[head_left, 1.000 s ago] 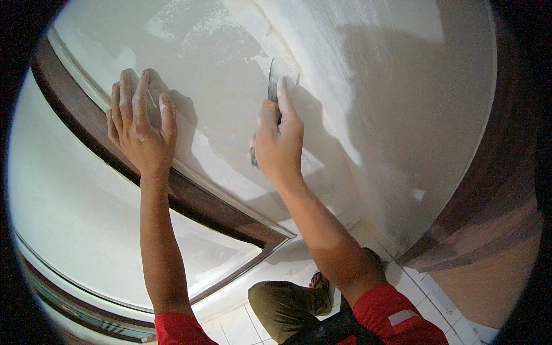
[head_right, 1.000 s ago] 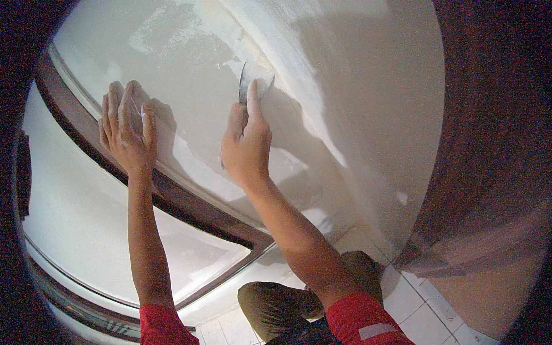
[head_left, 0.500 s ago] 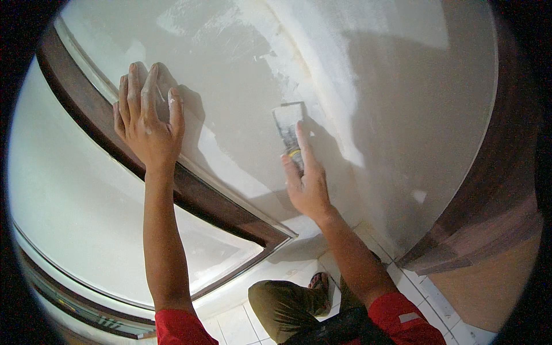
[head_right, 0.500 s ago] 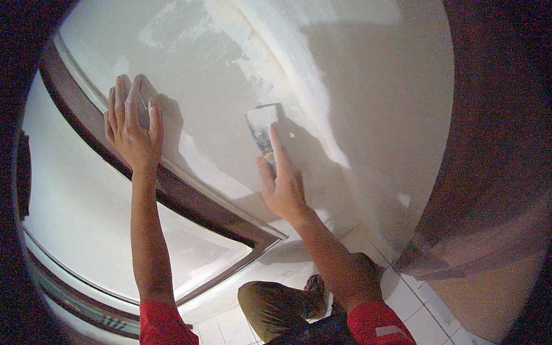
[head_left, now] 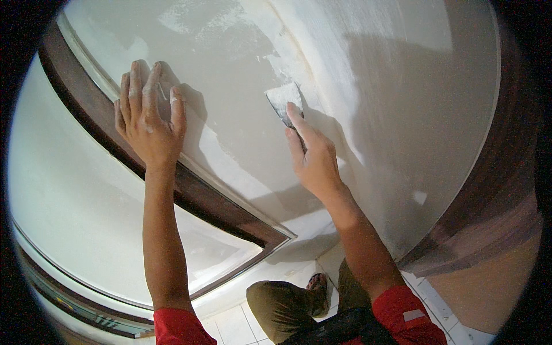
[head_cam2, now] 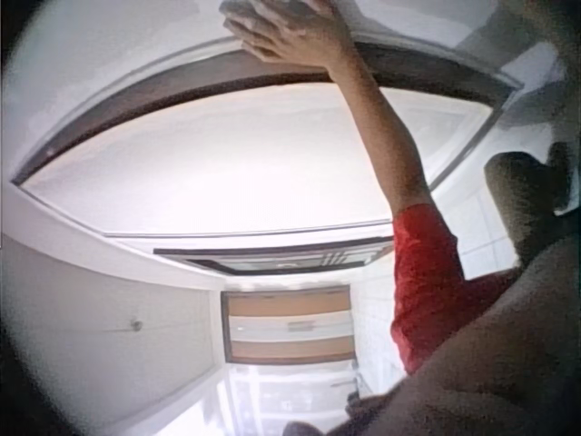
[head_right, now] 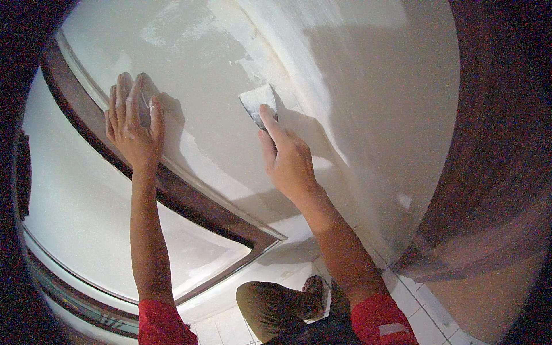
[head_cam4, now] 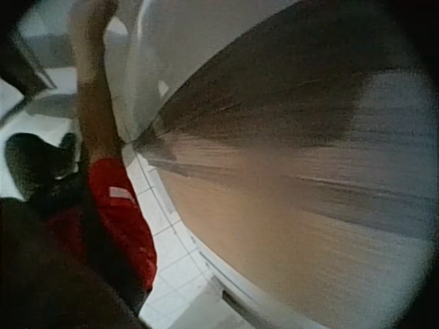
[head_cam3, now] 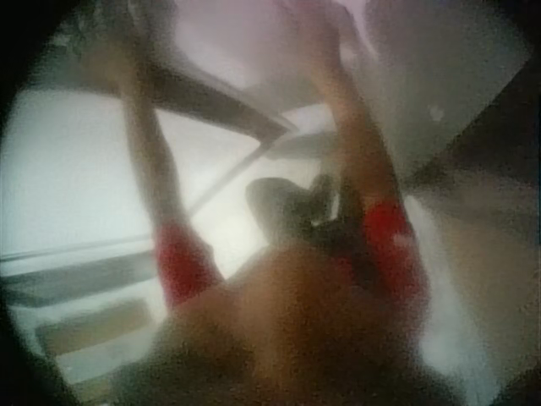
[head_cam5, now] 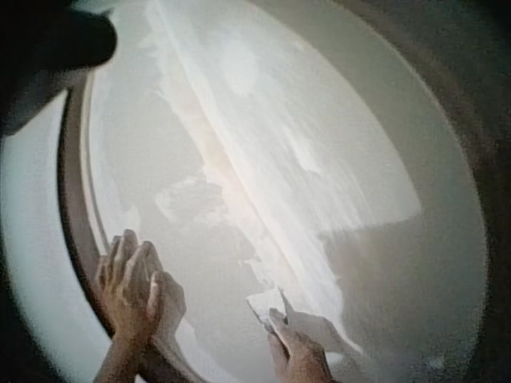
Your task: The person applies a white substance to a wall corner using a putty knife and then smooths it by hand.
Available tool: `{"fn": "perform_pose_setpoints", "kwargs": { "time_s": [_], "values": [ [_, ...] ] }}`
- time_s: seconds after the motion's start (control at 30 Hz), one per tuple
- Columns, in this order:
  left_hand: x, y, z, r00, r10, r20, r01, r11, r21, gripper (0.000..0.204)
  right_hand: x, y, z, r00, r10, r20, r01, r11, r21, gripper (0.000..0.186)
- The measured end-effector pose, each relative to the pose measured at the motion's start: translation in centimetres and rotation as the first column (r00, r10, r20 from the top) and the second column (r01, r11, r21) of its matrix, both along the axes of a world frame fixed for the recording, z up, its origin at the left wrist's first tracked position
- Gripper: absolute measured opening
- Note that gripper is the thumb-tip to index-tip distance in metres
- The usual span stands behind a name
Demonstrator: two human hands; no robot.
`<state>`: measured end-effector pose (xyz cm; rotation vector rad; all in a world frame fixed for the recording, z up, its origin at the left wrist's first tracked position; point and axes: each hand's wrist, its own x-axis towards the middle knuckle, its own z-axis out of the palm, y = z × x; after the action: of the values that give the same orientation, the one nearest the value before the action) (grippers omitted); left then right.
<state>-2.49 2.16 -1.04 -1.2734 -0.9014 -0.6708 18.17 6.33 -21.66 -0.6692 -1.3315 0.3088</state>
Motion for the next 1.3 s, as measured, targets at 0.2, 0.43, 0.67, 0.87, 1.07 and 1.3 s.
{"fn": "perform_pose_setpoints", "kwargs": {
  "time_s": [0.2,0.43,0.67,0.87,1.07,1.3],
  "values": [
    [0.2,0.2,0.0,1.0,-0.027,-0.004,0.027,1.0,0.004,0.047,0.4,0.7,1.4,0.999,-0.042,-0.019,0.043,0.997,0.057,0.047],
    [-0.2,0.3,0.1,1.0,-0.02,0.001,0.02,1.0,-0.011,0.047,0.3,0.5,2.6,0.999,0.017,-0.038,-0.016,0.999,0.043,0.045],
    [0.5,-0.3,-0.1,0.999,0.05,-0.013,-0.049,0.999,0.022,0.046,0.4,0.3,2.7,1.0,0.017,-0.019,-0.016,1.0,0.019,0.043],
    [0.5,0.1,0.0,1.0,0.017,0.009,-0.017,1.0,-0.013,0.049,0.7,0.2,2.4,1.0,0.001,0.03,0.002,0.997,-0.078,0.047],
    [1.3,-1.0,0.3,0.999,0.039,0.037,-0.037,0.998,-0.047,0.05,2.3,-1.2,0.4,0.996,0.069,-0.053,-0.07,0.998,-0.001,0.049],
    [1.5,-1.0,0.2,0.997,0.036,0.066,-0.031,0.997,-0.075,0.052,3.7,-5.2,-6.9,0.989,0.146,-0.032,-0.149,0.982,-0.118,0.073]
  ]
}}
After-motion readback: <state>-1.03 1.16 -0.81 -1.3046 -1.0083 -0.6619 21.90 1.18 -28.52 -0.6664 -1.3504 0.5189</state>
